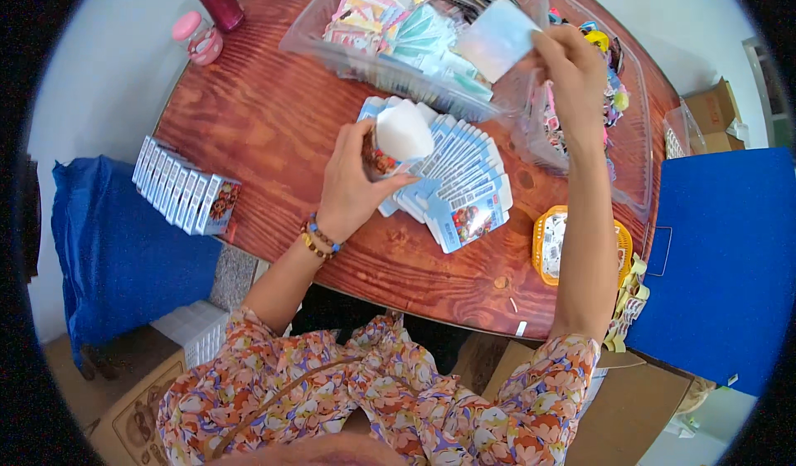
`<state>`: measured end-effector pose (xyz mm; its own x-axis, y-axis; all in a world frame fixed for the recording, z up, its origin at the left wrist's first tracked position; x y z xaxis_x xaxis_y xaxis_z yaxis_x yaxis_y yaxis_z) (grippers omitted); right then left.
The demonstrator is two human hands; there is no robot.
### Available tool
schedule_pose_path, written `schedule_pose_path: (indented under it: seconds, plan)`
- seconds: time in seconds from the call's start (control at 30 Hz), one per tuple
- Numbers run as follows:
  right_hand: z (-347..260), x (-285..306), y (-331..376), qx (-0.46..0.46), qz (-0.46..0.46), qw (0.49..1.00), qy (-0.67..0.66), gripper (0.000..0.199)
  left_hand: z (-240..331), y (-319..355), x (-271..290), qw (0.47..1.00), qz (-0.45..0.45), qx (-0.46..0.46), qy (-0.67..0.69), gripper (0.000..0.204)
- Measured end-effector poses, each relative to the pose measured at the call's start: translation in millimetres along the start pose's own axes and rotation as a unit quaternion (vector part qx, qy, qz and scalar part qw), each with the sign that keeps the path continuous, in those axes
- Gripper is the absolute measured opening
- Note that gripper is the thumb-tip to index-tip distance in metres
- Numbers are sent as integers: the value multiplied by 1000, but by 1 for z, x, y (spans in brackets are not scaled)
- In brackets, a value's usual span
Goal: Picking up stickers and small decorative items from containers and placing them into blue-and-white cardboard packets.
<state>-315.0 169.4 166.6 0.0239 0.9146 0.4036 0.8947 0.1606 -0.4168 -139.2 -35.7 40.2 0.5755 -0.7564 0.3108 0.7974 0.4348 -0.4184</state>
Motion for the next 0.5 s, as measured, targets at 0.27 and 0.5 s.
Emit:
schedule_pose_path:
  seconds: [0.27,0.5]
  plan:
    - [-21,13,125,-99,128,972,-169,9,27,8,-18,997,1,-61,-42,82]
    - [-8,41,154,-124,144,967,-167,8,41,22,-39,994,-36,-95,-48,87]
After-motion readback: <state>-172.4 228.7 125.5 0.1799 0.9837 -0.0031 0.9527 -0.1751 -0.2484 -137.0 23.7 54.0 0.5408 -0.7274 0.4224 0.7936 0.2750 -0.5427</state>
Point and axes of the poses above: each hand's wrist, its own y-axis away from the middle knuckle, its own x-axis out of the back of the hand, z = x × y, the point moved 7 cm from there along -y, towards the middle knuckle, and after that the axes turned 13 degrees about z, right-handed, at the moved point
